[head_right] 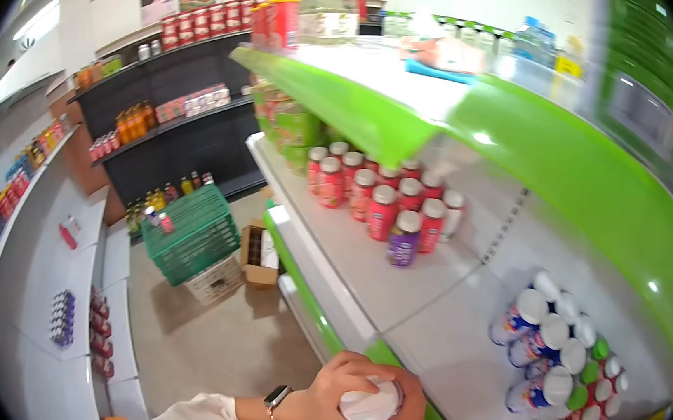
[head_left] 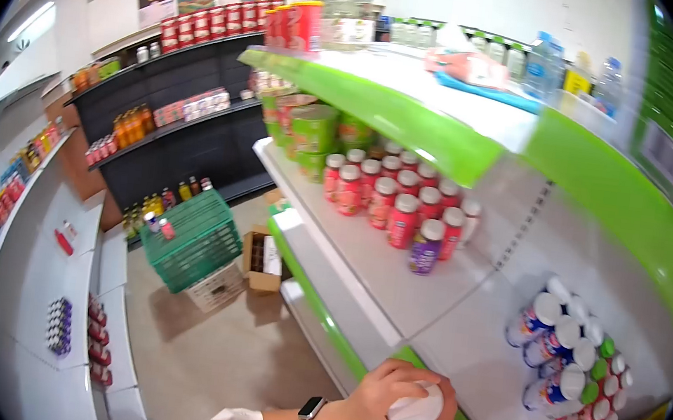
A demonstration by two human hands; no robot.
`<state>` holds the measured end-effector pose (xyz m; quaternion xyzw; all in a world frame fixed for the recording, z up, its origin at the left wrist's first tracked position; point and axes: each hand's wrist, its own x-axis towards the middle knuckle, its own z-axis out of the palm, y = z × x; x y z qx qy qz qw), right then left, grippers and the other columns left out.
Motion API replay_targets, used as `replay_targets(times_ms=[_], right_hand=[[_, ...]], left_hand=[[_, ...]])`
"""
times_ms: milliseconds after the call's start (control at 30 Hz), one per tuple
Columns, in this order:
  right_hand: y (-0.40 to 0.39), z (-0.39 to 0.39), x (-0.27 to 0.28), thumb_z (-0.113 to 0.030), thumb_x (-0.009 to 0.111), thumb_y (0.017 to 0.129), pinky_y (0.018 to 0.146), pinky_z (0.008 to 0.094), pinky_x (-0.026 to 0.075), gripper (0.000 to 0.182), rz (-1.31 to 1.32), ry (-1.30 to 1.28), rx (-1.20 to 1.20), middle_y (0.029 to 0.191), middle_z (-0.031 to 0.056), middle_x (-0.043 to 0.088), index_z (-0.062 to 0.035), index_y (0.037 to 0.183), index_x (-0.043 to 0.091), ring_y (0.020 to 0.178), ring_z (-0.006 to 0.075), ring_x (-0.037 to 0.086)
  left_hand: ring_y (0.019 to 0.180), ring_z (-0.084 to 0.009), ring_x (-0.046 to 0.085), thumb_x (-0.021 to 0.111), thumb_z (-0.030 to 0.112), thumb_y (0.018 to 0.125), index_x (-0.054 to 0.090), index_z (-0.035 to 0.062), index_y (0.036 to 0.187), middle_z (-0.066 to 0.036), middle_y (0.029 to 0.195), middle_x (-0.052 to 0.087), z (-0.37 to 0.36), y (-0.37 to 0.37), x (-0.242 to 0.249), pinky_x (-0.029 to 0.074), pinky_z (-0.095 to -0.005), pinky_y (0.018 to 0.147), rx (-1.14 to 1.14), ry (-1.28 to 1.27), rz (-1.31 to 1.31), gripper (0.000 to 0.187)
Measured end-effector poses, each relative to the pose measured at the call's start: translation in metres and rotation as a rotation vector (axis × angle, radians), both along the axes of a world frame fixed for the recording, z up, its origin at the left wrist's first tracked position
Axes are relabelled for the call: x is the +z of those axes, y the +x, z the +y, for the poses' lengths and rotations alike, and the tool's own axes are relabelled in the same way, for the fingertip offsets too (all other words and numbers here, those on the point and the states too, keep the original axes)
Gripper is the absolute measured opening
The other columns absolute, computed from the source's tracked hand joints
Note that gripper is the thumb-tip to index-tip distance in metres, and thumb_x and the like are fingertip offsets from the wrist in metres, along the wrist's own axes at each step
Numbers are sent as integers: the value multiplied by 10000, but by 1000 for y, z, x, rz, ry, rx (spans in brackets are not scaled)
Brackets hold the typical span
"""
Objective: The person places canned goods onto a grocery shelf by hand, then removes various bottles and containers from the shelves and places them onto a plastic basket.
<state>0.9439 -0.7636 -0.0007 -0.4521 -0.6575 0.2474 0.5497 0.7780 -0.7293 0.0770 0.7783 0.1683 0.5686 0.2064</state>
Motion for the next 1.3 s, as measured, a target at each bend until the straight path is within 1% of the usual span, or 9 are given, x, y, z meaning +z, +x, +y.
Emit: replay_targets(times_ms=[167, 300, 467, 600, 733, 933, 1067, 1167, 1300], right_hand=[[-82, 24, -3, -237, 871, 585, 894, 359, 466, 724, -71, -232, 394, 1139, 135, 604, -62, 1206, 542, 1070, 273, 588], [-172, 44, -15, -357, 825, 689, 1018, 384, 384, 813, -120, -157, 766, 1200, 121, 565, -91, 1352, 437, 1140, 250, 524], [-300, 76, 1, -233, 852, 635, 927, 394, 458, 710, -163, -61, 1097, 1184, 104, 598, -98, 1253, 529, 1070, 310, 576], [-393, 92, 4, -193, 865, 609, 924, 404, 462, 776, -116, 1, 1222, 1202, 106, 589, -118, 1284, 489, 1061, 310, 575], [-454, 86, -10, -156, 889, 578, 923, 399, 465, 805, 114, -196, 1329, 1223, 130, 571, -100, 1274, 488, 1086, 306, 575], [-498, 101, -19, -166, 891, 584, 987, 361, 434, 829, 56, -465, 1357, 1240, 115, 564, -64, 1290, 468, 1154, 228, 557], [-532, 141, -48, -181, 881, 589, 1002, 341, 416, 870, 30, -602, 1365, 1229, 115, 572, -53, 1315, 419, 1154, 198, 553], [-574, 177, -57, -200, 872, 605, 1004, 334, 406, 872, 0, -644, 1383, 1243, 128, 554, -40, 1321, 400, 1173, 198, 533], [-646, 239, -40, -180, 864, 614, 1012, 346, 396, 900, -54, -698, 1480, 1282, 133, 518, -36, 1358, 377, 1196, 208, 507]], left_hand=[[1017, -286, 566, 892, 205, 580, 532, 71, 1107, -117, 1142, 611, -20, -92, -50, 476, -369, 856, 289, -285, -74, 652], [1067, -232, 558, 894, 108, 587, 437, 3, 1245, -140, 1163, 541, -55, -167, -67, 453, -358, 940, 351, -553, -321, 808], [1042, -268, 551, 941, 202, 526, 292, 88, 1223, -124, 1120, 446, -71, -274, -100, 473, -411, 899, 595, -418, -455, 959], [1011, -250, 564, 967, 260, 475, 273, 111, 1241, -124, 1125, 459, -70, -337, -78, 452, -462, 949, 727, -284, -627, 1044], [1007, -242, 588, 975, 261, 440, 269, 114, 1258, -102, 1040, 545, -70, -407, -51, 437, -514, 990, 713, -175, -398, 1090], [1150, -317, 554, 952, 152, 494, 303, 79, 1264, -165, 1158, 557, -61, -461, -81, 417, -471, 1016, 633, -452, -569, 1009], [1057, -262, 547, 932, 315, 552, 426, 45, 1220, -134, 1120, 557, -25, -483, -74, 435, -406, 941, 701, -626, -729, 881], [1211, -339, 513, 930, 111, 530, 326, 63, 1257, -200, 1197, 548, 15, -535, -96, 400, -453, 1031, 706, -569, -519, 947], [1230, -339, 495, 918, 114, 546, 333, 54, 1252, -234, 1209, 545, 72, -607, -86, 390, -455, 1037, 592, -621, -524, 919]])
